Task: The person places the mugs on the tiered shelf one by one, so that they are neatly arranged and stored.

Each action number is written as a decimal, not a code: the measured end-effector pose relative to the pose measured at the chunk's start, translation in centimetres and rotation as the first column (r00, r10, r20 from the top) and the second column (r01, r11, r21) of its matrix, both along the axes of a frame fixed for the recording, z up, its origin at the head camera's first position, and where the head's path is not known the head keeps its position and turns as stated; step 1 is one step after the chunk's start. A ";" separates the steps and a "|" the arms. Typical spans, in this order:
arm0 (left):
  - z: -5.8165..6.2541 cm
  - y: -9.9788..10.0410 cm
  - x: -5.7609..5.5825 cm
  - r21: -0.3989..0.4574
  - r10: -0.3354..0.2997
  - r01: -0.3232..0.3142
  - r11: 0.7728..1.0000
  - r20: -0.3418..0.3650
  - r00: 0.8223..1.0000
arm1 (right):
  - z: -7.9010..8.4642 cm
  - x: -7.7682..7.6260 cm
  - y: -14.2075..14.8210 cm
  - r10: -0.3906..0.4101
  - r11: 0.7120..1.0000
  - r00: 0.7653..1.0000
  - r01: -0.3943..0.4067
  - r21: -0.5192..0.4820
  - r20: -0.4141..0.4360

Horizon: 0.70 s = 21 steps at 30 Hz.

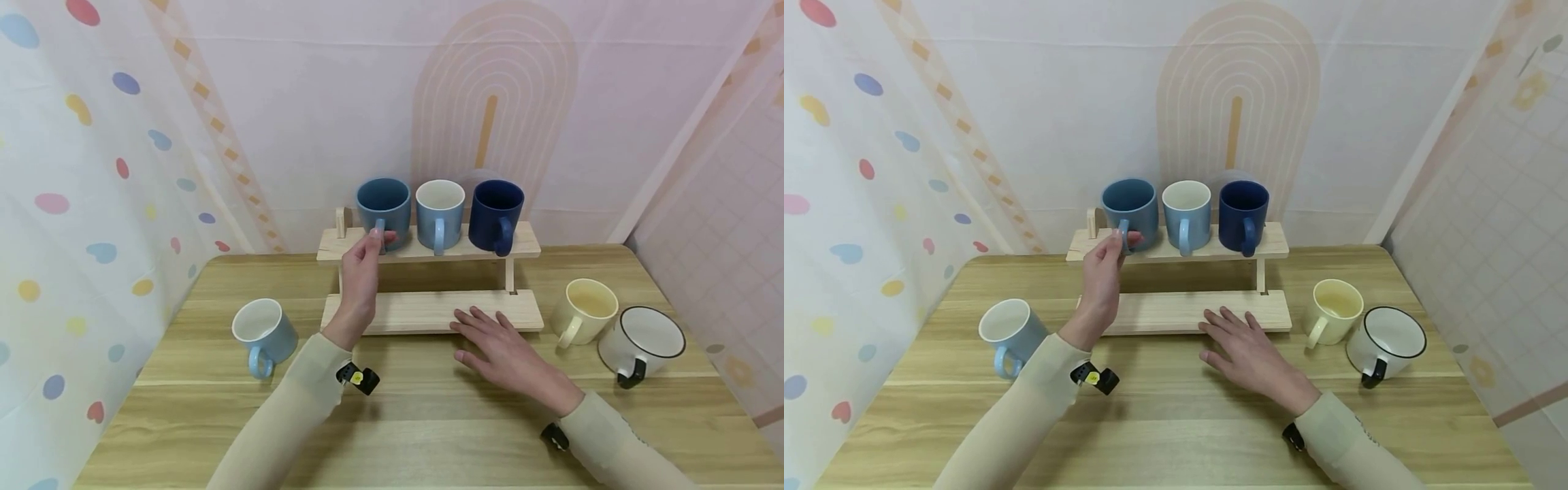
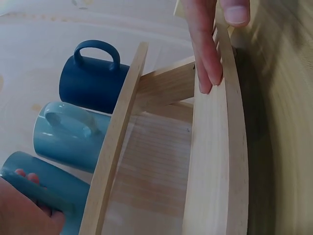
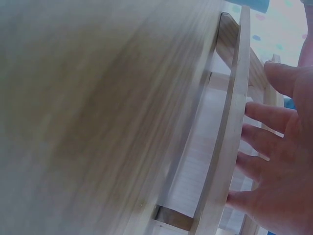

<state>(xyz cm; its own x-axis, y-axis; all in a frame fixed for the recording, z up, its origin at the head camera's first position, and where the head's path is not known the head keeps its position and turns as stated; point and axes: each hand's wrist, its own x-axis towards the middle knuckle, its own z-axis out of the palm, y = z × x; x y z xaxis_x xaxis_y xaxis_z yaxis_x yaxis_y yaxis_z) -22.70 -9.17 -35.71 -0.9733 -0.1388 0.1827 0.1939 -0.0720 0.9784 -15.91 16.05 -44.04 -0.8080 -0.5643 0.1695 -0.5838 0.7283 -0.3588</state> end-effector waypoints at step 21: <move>-2.6 -4.7 2.8 -0.106 -0.036 0.025 0.994 -0.102 0.994 | 0.0 0.1 0.1 0.001 1.000 1.000 -0.001 -0.015 0.011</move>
